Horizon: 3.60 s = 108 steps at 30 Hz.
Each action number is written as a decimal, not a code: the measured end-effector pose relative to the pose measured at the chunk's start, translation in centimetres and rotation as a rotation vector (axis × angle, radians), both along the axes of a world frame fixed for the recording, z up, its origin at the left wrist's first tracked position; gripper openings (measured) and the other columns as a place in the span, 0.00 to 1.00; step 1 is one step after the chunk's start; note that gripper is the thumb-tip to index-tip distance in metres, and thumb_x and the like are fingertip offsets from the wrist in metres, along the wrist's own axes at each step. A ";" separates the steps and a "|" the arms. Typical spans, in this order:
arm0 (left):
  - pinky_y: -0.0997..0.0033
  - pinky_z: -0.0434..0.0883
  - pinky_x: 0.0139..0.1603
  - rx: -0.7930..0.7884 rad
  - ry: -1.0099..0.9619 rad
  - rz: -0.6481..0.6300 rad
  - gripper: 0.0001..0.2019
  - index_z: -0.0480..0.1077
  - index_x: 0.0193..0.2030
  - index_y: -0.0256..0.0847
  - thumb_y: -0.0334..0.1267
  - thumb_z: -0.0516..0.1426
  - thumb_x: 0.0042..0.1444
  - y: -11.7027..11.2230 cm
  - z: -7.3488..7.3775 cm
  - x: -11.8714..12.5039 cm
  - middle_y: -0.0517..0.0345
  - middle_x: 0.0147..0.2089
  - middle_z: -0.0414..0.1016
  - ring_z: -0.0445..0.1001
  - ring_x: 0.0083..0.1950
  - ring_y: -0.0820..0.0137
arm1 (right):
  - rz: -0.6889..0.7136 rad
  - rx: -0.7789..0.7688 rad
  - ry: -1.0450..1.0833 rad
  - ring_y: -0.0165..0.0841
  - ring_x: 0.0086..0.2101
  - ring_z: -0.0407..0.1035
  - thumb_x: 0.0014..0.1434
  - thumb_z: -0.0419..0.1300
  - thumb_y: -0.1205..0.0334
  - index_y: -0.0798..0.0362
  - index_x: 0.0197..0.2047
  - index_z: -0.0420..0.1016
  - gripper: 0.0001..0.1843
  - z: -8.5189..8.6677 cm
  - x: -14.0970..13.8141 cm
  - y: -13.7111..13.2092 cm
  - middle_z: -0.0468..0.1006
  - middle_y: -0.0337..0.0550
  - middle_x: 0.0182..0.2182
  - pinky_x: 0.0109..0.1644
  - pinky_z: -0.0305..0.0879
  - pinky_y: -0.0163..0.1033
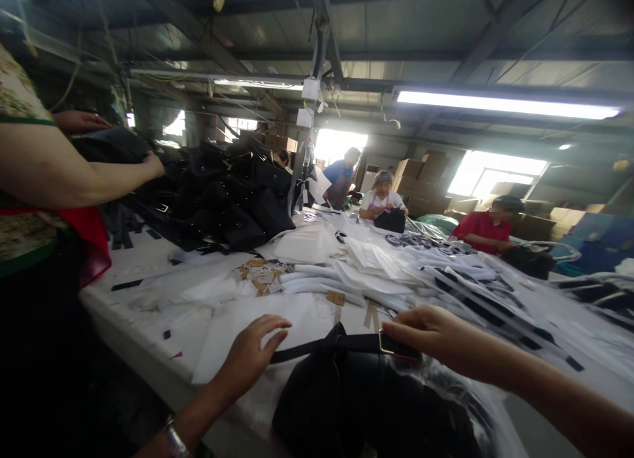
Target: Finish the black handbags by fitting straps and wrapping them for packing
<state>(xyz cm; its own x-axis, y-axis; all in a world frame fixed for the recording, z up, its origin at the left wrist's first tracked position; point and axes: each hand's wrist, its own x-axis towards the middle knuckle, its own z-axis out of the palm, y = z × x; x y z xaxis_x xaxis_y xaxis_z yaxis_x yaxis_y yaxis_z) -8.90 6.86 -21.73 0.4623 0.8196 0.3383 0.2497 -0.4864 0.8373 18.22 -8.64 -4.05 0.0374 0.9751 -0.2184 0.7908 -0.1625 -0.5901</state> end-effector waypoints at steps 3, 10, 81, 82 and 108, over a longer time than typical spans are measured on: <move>0.64 0.65 0.62 -0.001 -0.038 -0.247 0.15 0.75 0.53 0.49 0.48 0.56 0.63 -2.5 2.3 1.4 0.56 0.53 0.78 0.73 0.56 0.62 | 0.045 -0.052 -0.149 0.28 0.23 0.56 0.63 0.54 0.41 0.53 0.22 0.69 0.27 0.8 0.0 0.1 0.66 0.35 0.20 0.28 0.52 0.36; 0.68 0.71 0.51 -0.272 -0.219 -0.325 0.12 0.77 0.44 0.41 0.38 0.66 0.52 -3.9 2.6 4.0 0.56 0.43 0.80 0.77 0.47 0.63 | 0.084 0.360 -0.462 0.42 0.47 0.72 0.65 0.55 0.52 0.41 0.53 0.74 0.15 -0.5 -4.6 0.4 0.79 0.41 0.48 0.52 0.64 0.46; 0.70 0.65 0.43 -1.000 -0.462 -0.607 0.16 0.73 0.43 0.37 0.33 0.66 0.46 -4.0 0.1 5.6 0.60 0.37 0.71 0.70 0.38 0.72 | -0.178 0.006 0.056 0.29 0.26 0.61 0.48 0.61 0.64 0.50 0.34 0.63 0.11 -7.8 -6.3 3.4 0.69 0.32 0.24 0.28 0.54 0.33; 0.70 0.65 0.43 -0.985 -0.465 -0.603 0.16 0.72 0.43 0.36 0.33 0.66 0.46 -4.1 0.0 5.6 0.60 0.37 0.71 0.70 0.38 0.71 | -0.171 0.008 0.052 0.29 0.26 0.61 0.48 0.62 0.64 0.50 0.34 0.64 0.11 -7.7 -6.3 3.3 0.69 0.32 0.24 0.28 0.54 0.33; 0.72 0.63 0.37 -0.693 -0.353 -0.545 0.11 0.69 0.41 0.36 0.32 0.61 0.50 -5.3 0.4 5.9 0.62 0.33 0.66 0.63 0.35 0.73 | -0.157 -0.078 0.128 0.28 0.27 0.63 0.50 0.62 0.64 0.50 0.40 0.67 0.13 -8.2 -5.0 1.9 0.75 0.34 0.28 0.28 0.56 0.32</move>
